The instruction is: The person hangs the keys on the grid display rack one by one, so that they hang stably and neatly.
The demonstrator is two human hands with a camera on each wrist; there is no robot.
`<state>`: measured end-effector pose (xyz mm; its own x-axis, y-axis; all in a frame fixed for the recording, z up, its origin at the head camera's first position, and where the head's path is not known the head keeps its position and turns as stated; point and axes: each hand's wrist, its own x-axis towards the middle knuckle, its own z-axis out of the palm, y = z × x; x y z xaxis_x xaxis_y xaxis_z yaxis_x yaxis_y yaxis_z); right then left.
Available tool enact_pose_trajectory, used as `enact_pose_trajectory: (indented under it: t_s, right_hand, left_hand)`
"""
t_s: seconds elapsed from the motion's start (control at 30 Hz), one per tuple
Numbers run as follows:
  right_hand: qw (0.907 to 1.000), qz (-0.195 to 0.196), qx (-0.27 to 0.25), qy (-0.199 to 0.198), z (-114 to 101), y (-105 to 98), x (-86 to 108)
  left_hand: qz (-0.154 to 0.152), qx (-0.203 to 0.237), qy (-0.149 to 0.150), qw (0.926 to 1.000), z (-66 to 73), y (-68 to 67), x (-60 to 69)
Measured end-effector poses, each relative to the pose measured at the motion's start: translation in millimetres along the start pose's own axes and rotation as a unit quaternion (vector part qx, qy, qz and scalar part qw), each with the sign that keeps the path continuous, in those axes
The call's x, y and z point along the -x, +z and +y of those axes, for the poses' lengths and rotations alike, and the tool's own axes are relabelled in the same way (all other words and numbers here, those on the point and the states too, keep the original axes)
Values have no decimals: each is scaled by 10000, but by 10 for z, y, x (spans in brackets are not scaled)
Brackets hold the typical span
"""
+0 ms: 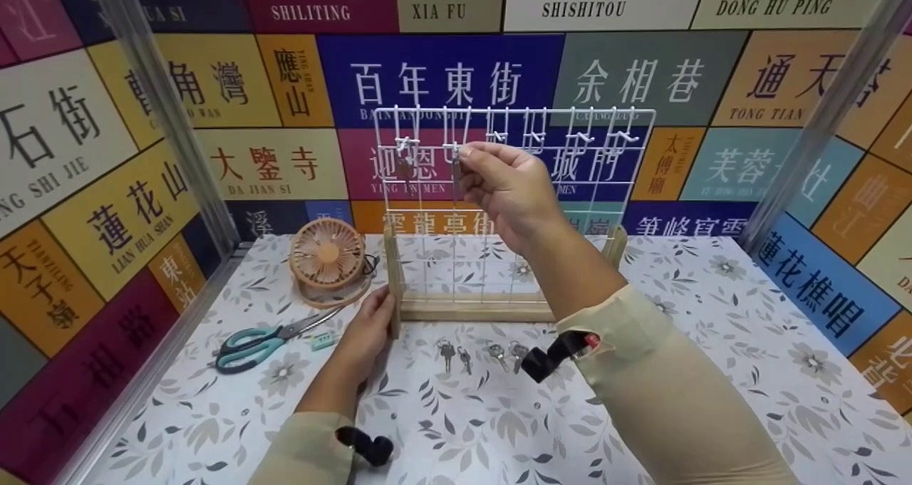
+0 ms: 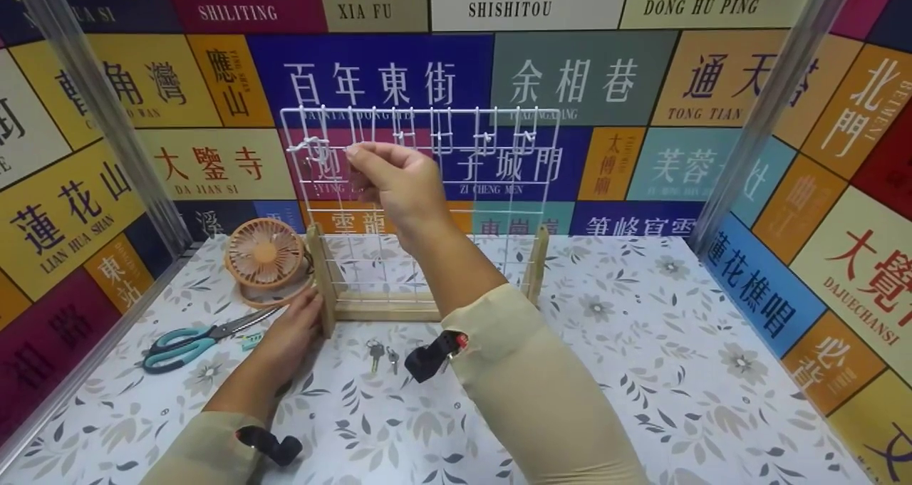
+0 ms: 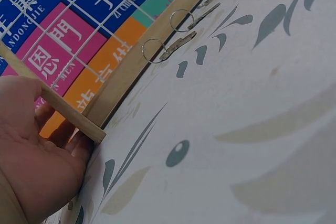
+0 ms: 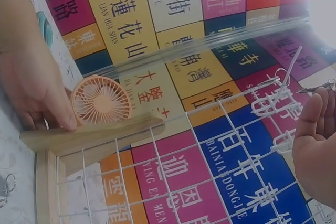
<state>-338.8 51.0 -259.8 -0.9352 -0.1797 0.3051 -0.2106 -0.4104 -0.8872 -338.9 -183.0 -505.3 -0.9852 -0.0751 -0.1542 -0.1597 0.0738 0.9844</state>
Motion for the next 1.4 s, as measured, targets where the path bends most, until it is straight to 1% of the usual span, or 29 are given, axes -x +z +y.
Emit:
enact_pose_trajectory:
  t_s: [0.2, 0.37, 0.5, 0.6, 0.73, 0.83, 0.97, 1.17, 1.4]
  right_hand:
    - [9999, 89, 104, 44, 10, -5, -22]
    - [9998, 157, 77, 123, 60, -45, -36]
    - [9995, 224, 124, 190, 86, -113, -11]
    - [9992, 224, 270, 198, 104, -193, 38]
    - [9989, 65, 464, 98, 183, -349, 124]
    - [9974, -54, 711, 47, 280, -494, 210]
    - [9942, -92, 1063, 138, 407, -699, 345]
    - [9891, -132, 1425, 336, 566, -1009, 521]
    - [9867, -50, 1535, 529, 685, -1307, 626]
  left_hand:
    - [39, -37, -82, 10000, 6, -2, -2]
    - [90, -114, 20, 9999, 8, -6, 8]
    - [100, -235, 78, 9996, 16, -11, 11]
    - [79, -282, 64, 9996, 26, -17, 13]
    - [46, -295, 36, 9995, 40, -25, 16]
    - [-76, -118, 91, 9999, 38, -27, 21]
    - [-177, 101, 131, 9997, 34, -22, 17]
    - [-81, 44, 73, 9999, 36, -17, 7]
    - [-21, -5, 10, 10000, 25, -5, 17]
